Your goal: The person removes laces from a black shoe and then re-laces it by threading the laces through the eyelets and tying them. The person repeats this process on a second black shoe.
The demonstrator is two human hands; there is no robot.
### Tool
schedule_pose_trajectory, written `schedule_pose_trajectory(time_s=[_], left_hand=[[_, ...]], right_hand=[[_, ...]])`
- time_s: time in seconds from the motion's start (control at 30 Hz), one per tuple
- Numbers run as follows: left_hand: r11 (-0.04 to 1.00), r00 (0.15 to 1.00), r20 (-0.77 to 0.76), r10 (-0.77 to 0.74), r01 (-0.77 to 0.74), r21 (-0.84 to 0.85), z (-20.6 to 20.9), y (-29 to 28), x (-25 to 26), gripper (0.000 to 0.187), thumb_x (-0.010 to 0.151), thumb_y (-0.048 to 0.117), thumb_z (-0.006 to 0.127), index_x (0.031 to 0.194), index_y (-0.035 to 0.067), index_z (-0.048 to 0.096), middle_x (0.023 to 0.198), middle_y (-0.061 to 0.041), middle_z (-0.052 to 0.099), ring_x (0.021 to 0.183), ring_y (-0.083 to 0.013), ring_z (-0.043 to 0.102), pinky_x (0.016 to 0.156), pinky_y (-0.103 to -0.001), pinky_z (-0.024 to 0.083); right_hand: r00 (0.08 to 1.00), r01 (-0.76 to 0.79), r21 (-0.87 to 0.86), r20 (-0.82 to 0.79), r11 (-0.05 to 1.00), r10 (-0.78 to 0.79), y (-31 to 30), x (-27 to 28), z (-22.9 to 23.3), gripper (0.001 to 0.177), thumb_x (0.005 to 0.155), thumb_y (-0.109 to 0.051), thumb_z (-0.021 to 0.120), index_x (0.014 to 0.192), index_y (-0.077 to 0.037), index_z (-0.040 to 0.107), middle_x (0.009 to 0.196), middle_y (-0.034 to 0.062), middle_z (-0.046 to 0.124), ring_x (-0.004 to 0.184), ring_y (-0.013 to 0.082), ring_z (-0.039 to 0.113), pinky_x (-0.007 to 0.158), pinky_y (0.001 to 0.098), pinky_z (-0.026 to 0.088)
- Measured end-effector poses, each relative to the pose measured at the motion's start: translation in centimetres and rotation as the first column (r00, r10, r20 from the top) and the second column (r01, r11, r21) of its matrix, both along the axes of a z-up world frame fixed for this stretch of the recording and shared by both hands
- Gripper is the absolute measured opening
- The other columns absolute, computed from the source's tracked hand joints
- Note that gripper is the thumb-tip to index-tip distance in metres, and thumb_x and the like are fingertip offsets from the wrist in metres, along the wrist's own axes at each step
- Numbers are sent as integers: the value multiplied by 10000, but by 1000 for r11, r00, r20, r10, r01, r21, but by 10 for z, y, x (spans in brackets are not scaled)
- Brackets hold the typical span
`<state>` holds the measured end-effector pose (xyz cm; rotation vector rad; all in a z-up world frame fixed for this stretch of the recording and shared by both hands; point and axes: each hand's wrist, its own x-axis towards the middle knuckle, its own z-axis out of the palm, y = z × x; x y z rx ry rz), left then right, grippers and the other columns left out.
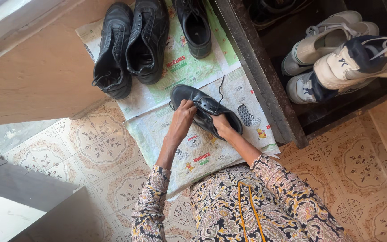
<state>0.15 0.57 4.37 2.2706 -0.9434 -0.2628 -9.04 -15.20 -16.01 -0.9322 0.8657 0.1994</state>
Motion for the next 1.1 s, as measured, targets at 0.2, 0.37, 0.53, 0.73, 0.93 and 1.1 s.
schedule_pose_trajectory(time_s=[0.2,0.37,0.53,0.73,0.93,1.1], left_hand=[[996,999,25,32,-29,-81,-2,3,-3,179,801,-78,618,972,-58,670,1041,-167,596,1038,-339,580,891,-418,509],[998,997,44,58,-59,4,-14,0,-4,108,814,-72,626,916,-52,653,1010,-173,594,1032,-345,581,877,-425,510],[992,989,74,127,-125,-34,-24,-2,-12,81,842,-60,648,916,-36,670,982,-160,593,976,-335,574,838,-423,509],[966,981,-22,192,-192,-172,-25,-1,-4,126,751,-70,731,851,5,717,861,-107,628,837,-289,581,735,-408,498],[974,987,-44,151,-157,-162,-21,0,1,163,756,-64,745,896,17,735,897,-105,645,875,-296,592,761,-405,503],[967,986,-107,130,-150,-206,-16,7,-2,235,736,-87,722,954,0,717,925,-116,646,918,-313,600,795,-408,505]], right_hand=[[997,-75,-120,-9,990,75,2,3,8,386,908,-144,757,1251,16,681,1149,56,733,960,107,669,820,271,546],[991,-130,-256,-35,958,126,2,6,11,429,889,-166,763,1266,13,661,1161,55,724,999,118,657,859,281,531],[989,-150,-239,-20,959,150,3,7,6,413,892,-173,764,1250,18,685,1174,64,732,1017,127,659,870,284,531],[982,-189,-253,-31,949,187,2,12,4,404,927,-195,723,1272,10,673,1202,63,719,1045,130,647,895,284,518],[972,-230,-272,-21,935,233,0,18,8,413,959,-227,686,1300,2,649,1219,58,704,1066,125,629,920,291,510],[971,-203,-302,63,931,232,5,17,10,434,956,-242,703,1303,10,642,1212,60,697,1069,130,621,931,304,503]])
